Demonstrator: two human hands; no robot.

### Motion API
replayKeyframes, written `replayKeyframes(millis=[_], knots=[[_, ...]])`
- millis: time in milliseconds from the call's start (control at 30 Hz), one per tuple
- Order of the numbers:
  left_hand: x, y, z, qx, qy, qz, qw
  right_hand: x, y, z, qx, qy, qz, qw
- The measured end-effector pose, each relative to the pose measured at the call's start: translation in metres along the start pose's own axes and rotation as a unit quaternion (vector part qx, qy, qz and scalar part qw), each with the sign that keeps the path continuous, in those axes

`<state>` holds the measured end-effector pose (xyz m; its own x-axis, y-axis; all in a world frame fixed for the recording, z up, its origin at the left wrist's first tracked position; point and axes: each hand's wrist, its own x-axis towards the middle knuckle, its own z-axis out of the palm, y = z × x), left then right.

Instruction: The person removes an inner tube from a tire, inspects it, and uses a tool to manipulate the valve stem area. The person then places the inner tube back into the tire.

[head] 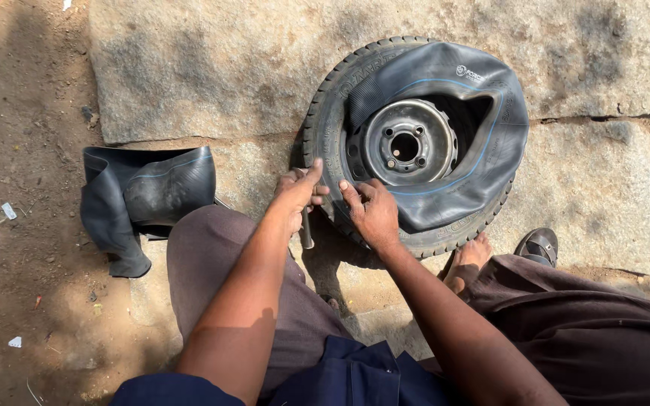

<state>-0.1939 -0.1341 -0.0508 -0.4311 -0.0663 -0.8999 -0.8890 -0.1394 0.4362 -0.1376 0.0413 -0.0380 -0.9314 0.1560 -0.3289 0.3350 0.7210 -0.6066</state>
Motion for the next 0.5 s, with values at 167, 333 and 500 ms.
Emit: replayKeyframes(millis=[167,333,500], knots=[[0.047,-0.021,-0.021,0.031,0.08,0.068,0.994,0.013,0.006,-0.011,-0.177,0.002,-0.186,0.966],[0.039,-0.024,-0.046,0.298,0.245,0.029,0.922,0.025,0.007,-0.005,-0.253,-0.106,-0.094,0.957],[-0.002,-0.008,-0.032,0.331,0.217,0.052,0.917,0.053,0.007,-0.01,-0.246,-0.176,0.024,0.953]])
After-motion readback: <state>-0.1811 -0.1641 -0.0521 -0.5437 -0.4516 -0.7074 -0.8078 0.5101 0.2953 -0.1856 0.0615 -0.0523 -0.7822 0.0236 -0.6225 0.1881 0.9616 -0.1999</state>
